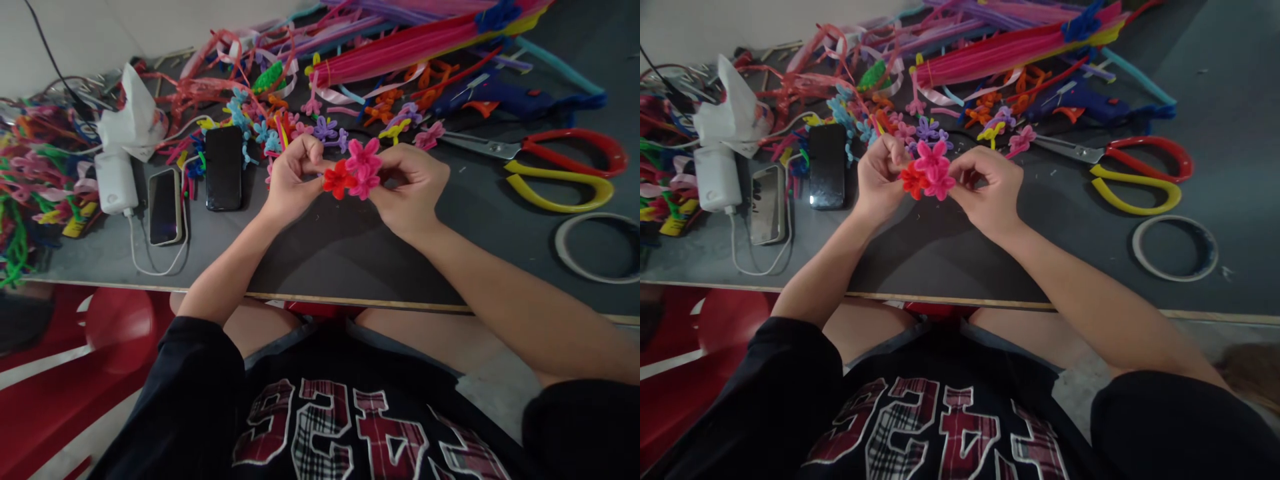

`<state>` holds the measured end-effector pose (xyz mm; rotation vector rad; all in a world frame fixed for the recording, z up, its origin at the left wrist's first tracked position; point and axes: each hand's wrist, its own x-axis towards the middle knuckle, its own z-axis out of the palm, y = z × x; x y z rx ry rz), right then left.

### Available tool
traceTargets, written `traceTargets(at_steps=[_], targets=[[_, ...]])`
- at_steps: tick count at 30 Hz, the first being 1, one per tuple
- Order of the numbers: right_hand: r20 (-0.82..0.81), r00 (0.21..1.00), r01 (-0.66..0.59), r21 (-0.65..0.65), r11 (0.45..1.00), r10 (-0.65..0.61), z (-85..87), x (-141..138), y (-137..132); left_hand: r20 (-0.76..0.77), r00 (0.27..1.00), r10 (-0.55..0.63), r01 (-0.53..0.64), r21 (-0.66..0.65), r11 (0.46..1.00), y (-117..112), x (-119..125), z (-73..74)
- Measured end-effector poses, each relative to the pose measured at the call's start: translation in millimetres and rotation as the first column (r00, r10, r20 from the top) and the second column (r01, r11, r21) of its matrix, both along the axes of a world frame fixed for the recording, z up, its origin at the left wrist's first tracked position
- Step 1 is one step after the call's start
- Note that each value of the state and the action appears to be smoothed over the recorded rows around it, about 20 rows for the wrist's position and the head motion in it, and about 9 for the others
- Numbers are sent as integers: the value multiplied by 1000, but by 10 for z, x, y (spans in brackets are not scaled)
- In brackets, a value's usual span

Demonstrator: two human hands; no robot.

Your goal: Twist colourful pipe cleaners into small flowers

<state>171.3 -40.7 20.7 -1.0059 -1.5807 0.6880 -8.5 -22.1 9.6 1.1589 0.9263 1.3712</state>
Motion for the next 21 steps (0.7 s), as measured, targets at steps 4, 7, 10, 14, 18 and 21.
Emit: traceTargets(at_steps=[4,7,10,14,18,21], targets=[[-8,999,-49,14,999,50,-16,12,24,-40,998,-46,48,47,998,5,2,25],[-21,993,-112,4,994,112,-45,24,57,-33,999,-25,27,41,999,6,0,11],[-24,980,-195,43,980,196,-80,43,110,-4,1000,-20,20,-9,1000,21,-22,-28],[34,970,-243,76,967,241,-129,65,168,-33,994,-105,103,-74,992,40,-58,-40],[10,980,-199,7,980,199,-164,57,170,-63,992,-107,103,-65,993,1,-35,25],[-42,977,-213,-87,973,210,-175,45,184,-85,993,-82,83,13,996,-40,1,83]])
